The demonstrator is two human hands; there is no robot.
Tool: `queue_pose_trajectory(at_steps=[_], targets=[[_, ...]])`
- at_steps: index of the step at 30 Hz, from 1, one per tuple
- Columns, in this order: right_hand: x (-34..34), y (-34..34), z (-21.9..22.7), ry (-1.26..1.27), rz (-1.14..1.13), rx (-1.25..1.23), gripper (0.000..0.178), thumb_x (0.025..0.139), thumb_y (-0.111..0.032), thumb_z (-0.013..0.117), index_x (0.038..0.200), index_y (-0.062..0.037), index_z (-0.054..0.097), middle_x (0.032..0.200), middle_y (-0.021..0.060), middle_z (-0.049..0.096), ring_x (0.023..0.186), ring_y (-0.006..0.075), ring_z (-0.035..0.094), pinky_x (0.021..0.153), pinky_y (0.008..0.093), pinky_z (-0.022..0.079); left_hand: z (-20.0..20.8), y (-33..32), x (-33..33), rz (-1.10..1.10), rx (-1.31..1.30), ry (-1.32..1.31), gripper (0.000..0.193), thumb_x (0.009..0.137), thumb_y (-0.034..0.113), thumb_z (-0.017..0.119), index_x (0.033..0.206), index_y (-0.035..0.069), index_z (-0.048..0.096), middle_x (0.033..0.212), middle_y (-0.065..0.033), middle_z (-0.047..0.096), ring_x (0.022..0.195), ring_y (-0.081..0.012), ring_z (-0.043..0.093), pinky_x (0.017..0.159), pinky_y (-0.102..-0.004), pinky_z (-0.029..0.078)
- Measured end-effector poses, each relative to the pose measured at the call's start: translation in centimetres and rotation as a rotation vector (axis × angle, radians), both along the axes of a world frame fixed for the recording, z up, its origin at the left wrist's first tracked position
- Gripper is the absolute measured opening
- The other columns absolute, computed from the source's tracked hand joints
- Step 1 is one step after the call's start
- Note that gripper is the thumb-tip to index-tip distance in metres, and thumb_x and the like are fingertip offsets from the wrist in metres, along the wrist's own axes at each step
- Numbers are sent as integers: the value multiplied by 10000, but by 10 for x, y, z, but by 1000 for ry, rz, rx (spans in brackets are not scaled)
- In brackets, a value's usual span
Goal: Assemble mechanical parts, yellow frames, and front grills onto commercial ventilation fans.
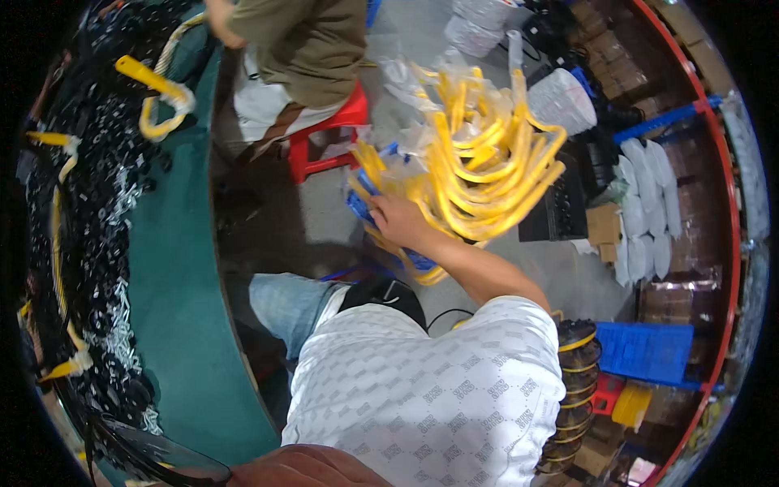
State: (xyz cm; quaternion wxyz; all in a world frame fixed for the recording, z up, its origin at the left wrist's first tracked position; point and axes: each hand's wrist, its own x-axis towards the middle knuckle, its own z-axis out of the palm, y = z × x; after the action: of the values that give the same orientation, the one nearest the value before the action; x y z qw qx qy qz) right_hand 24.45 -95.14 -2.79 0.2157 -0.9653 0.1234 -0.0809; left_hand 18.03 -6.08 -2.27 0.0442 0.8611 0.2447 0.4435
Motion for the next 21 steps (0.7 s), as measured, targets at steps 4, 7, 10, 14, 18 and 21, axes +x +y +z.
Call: queue_pose_trajectory(at_steps=[4, 7, 10, 14, 18, 21], targets=[[4, -18, -2, -55, 5, -41, 260, 900, -237, 617, 1041, -26, 672, 980, 196, 670, 898, 405, 646, 782, 476, 522, -11, -96, 56, -373, -164, 88, 529, 945, 194, 566, 1414, -35, 483, 1380, -175, 577, 1107, -280, 633, 882, -363, 538], [45, -33, 0, 202, -39, -74, 264, 905, -248, 564, 939, -4, 660, 879, 230, 667, 876, 430, 647, 737, 509, 505, 46, -160, 115, -443, -206, 259, 512, 980, 264, 555, 1379, -55, 514, 1384, -181, 572, 1184, -283, 590, 997, -375, 466], [92, -3, -9, -84, 66, 82, 267, 917, -151, 617, 1134, -6, 671, 932, 208, 694, 865, 365, 673, 771, 433, 537, 113, -207, 193, -397, -686, 102, 585, 995, 361, 588, 1431, -13, 476, 1437, -179, 521, 1331, -280, 491, 1114, -360, 372], [135, 59, 3, -318, 508, 148, 255, 904, -79, 627, 1146, 0, 640, 979, 172, 650, 807, 300, 661, 722, 377, 541, 160, -199, 321, -626, -787, -220, 739, 916, 465, 704, 1327, -106, 478, 1215, -172, 611, 1090, -219, 569, 980, -324, 429], [157, 130, 35, -379, 692, 382, 280, 862, -40, 669, 1135, 10, 638, 1010, 178, 666, 837, 324, 673, 733, 375, 555, 147, -166, 380, -72, -783, -353, 887, 760, 620, 785, 1228, -103, 574, 1118, -201, 667, 1030, -277, 634, 938, -353, 472], [223, 173, 56, -569, 820, 381, 296, 863, -49, 666, 1145, 30, 626, 1067, 209, 659, 946, 376, 654, 849, 417, 538, 133, -158, 393, -211, -978, -294, 669, 790, 594, 772, 998, -32, 660, 897, -118, 672, 808, -231, 631, 744, -355, 505]])
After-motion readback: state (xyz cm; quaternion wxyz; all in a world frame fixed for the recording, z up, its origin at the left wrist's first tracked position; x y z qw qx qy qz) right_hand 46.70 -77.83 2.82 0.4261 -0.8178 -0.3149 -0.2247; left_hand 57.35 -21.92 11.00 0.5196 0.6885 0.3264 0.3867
